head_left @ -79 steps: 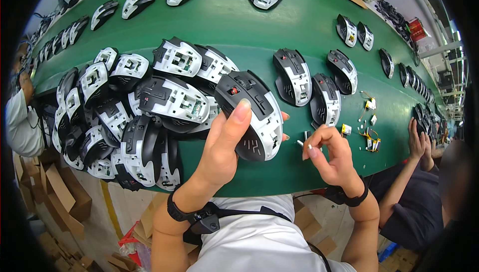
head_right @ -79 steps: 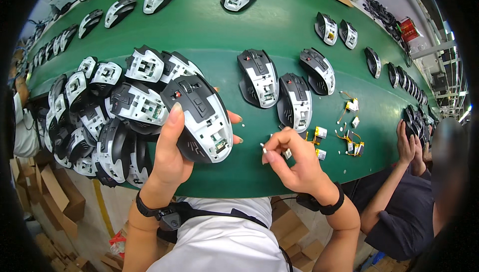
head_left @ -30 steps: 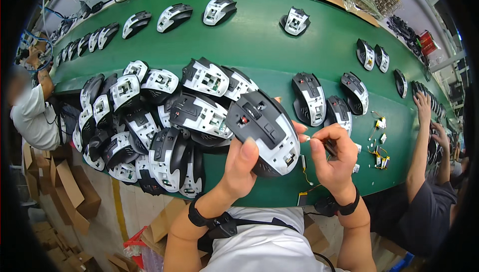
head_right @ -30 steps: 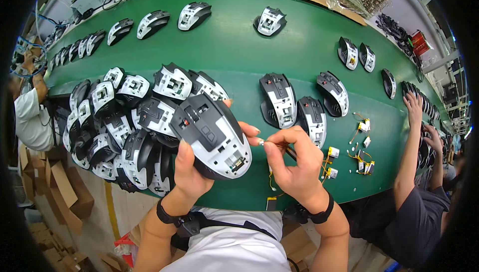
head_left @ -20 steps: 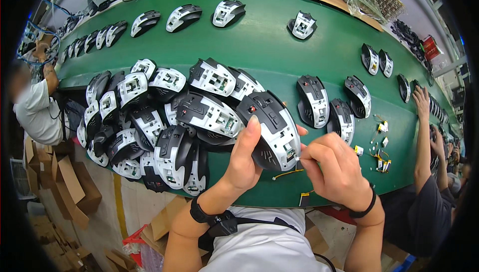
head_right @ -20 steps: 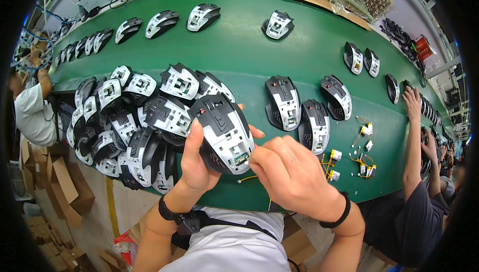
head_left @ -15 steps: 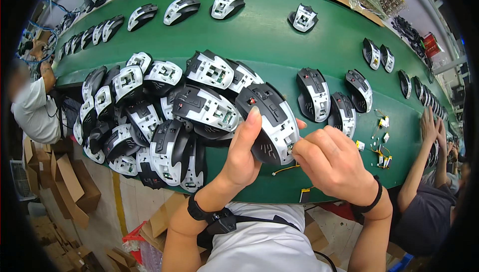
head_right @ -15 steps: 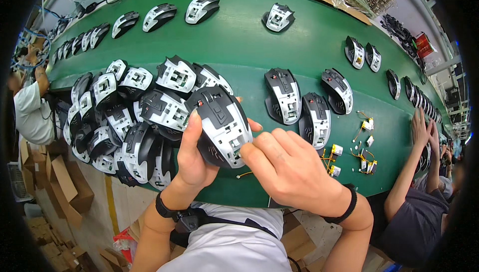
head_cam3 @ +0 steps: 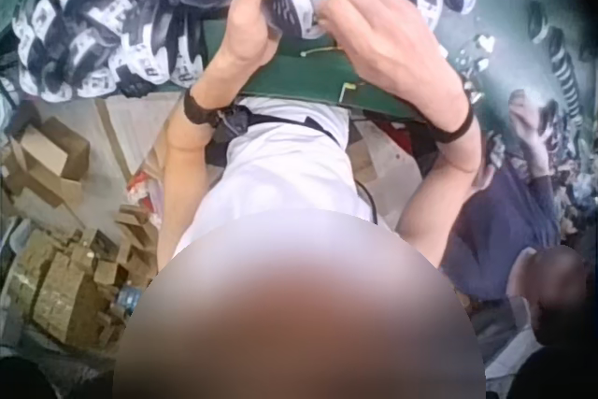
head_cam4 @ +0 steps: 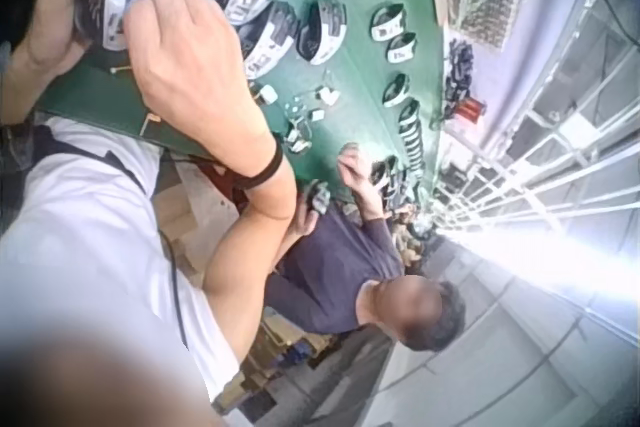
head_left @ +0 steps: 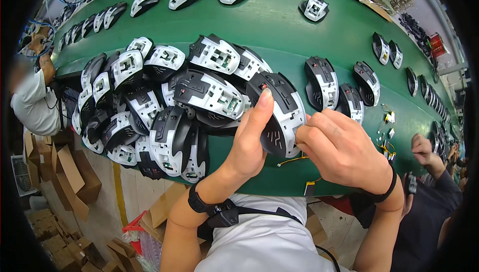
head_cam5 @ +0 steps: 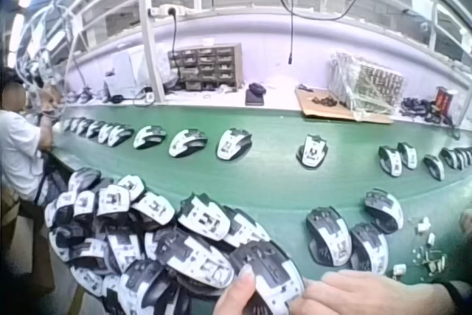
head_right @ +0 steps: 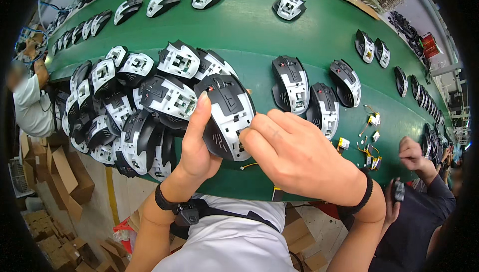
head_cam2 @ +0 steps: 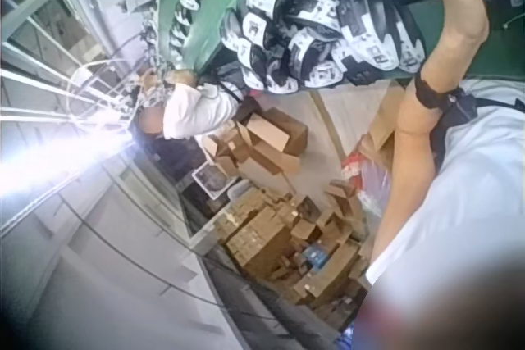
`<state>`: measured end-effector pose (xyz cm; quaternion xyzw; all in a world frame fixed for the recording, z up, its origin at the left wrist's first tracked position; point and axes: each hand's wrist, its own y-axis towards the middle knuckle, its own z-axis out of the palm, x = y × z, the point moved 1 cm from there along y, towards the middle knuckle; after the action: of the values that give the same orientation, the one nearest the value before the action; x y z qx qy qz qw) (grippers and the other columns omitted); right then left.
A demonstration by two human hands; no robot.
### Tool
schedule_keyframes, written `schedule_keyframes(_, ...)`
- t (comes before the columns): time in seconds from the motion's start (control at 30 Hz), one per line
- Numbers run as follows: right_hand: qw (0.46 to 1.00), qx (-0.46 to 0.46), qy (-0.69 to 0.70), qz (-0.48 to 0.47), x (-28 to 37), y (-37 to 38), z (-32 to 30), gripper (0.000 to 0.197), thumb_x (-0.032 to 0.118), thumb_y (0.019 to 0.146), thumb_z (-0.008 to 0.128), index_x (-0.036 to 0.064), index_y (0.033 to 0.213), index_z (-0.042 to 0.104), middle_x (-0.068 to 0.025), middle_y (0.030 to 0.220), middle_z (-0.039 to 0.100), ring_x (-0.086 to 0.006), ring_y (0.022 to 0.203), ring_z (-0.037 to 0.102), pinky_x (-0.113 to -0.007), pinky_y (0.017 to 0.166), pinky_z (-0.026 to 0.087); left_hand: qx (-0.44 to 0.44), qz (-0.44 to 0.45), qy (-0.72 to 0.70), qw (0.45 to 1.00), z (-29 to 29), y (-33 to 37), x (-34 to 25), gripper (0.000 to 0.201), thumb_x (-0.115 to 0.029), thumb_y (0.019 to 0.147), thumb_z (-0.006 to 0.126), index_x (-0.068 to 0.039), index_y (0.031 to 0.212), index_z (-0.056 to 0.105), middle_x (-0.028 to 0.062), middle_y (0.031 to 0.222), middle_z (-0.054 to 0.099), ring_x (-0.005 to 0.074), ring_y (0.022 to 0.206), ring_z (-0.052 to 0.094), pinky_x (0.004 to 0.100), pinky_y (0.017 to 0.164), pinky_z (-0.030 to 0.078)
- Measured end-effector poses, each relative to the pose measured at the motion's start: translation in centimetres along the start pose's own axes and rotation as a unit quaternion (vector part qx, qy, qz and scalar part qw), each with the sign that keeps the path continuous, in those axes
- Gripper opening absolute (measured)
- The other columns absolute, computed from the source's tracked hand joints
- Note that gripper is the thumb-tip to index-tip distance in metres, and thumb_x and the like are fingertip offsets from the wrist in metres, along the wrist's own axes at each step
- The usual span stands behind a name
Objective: Assembling computer mice on a production line, including snapping casings together and connecting internal components.
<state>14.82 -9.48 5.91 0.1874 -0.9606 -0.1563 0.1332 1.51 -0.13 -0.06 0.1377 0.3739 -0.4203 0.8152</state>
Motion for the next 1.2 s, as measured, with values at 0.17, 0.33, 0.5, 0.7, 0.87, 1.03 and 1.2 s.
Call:
schedule_keyframes(0.17, 0.999, 0.027, -0.02, 0.004, -0.5, 0.5, -0.2, 0.025, 0.007, 0.065, 0.061, 0.0001, 0.088, 0.055, -0.0078, 0.08, 0.048, -0.0211, 0.067, 0.05, -0.032, 0.06, 0.045, -0.02, -0.021, -0.047, 0.999, -0.1, 0.7, 0.5, 0.049, -0.044, 0.105, 0.034, -0.003, 0.109, 0.061, 0.0064, 0.099, 0.066, 0.0108, 0.09, 0.062, 0.0255, 0.08, 0.049)
schedule_keyframes(0.33, 0.999, 0.036, -0.02, 0.001, -0.6, 1.0, -0.2, 0.02, 0.008, 0.064, 0.061, 0.0026, 0.081, 0.052, -0.0069, 0.078, 0.047, -0.0205, 0.067, 0.051, -0.032, 0.058, 0.045, -0.017, -0.02, -0.016, 1.0, -0.6, 0.6, 0.2, 0.053, -0.045, 0.103, 0.034, -0.001, 0.12, 0.058, 0.0073, 0.107, 0.066, 0.0153, 0.096, 0.064, 0.031, 0.087, 0.05)
schedule_keyframes(0.5, 0.999, 0.015, -0.039, -0.005, -0.7, 0.8, 0.6, 0.02, 0.008, 0.064, 0.062, 0.0027, 0.081, 0.052, -0.0064, 0.077, 0.046, -0.0198, 0.066, 0.05, -0.031, 0.057, 0.044, -0.04, -0.009, -0.045, 0.998, -0.4, 0.7, 0.1, 0.049, -0.044, 0.104, 0.035, -0.004, 0.105, 0.062, 0.0059, 0.095, 0.067, 0.0117, 0.086, 0.063, 0.0252, 0.078, 0.049)
schedule_keyframes(0.7, 0.998, 0.009, -0.059, -0.011, -0.5, -0.2, 0.3, 0.027, 0.007, 0.062, 0.064, -0.0013, 0.087, 0.059, -0.0081, 0.085, 0.056, -0.0187, 0.064, 0.052, -0.031, 0.055, 0.044, -0.049, -0.031, -0.037, 0.998, -0.2, 0.9, 0.5, 0.052, -0.045, 0.104, 0.036, -0.001, 0.101, 0.063, 0.0093, 0.092, 0.068, 0.0129, 0.084, 0.065, 0.0264, 0.078, 0.051)
schedule_keyframes(0.87, 1.0, -0.014, 0.008, -0.023, -0.9, 0.2, 0.9, 0.024, 0.005, 0.063, 0.066, 0.0001, 0.085, 0.06, -0.0079, 0.081, 0.055, -0.0196, 0.06, 0.051, -0.031, 0.052, 0.044, -0.045, -0.03, -0.051, 0.997, -0.5, 0.6, 0.3, 0.054, -0.047, 0.103, 0.036, -0.001, 0.1, 0.063, 0.009, 0.09, 0.068, 0.0126, 0.081, 0.064, 0.0259, 0.078, 0.051)
schedule_keyframes(1.03, 0.993, -0.067, 0.089, 0.038, -0.3, -0.3, 1.4, 0.029, 0.002, 0.064, 0.078, 0.0006, 0.091, 0.066, -0.0061, 0.076, 0.057, -0.0203, 0.058, 0.054, -0.032, 0.05, 0.045, -0.066, -0.039, -0.08, 0.994, -0.8, 0.9, 0.8, 0.056, -0.052, 0.102, 0.036, -0.001, 0.105, 0.06, 0.0123, 0.091, 0.068, 0.0179, 0.077, 0.068, 0.0292, 0.07, 0.055)
schedule_keyframes(1.2, 0.984, -0.089, 0.125, 0.091, 0.5, -1.0, 2.3, 0.032, 0.004, 0.065, 0.079, 0.0028, 0.095, 0.07, -0.0042, 0.071, 0.057, -0.0189, 0.058, 0.057, -0.03, 0.051, 0.047, -0.043, -0.038, -0.097, 0.994, -0.6, 0.6, 0.7, 0.054, -0.049, 0.102, 0.035, 0.0, 0.108, 0.059, 0.0151, 0.09, 0.068, 0.0205, 0.076, 0.069, 0.0307, 0.07, 0.056)
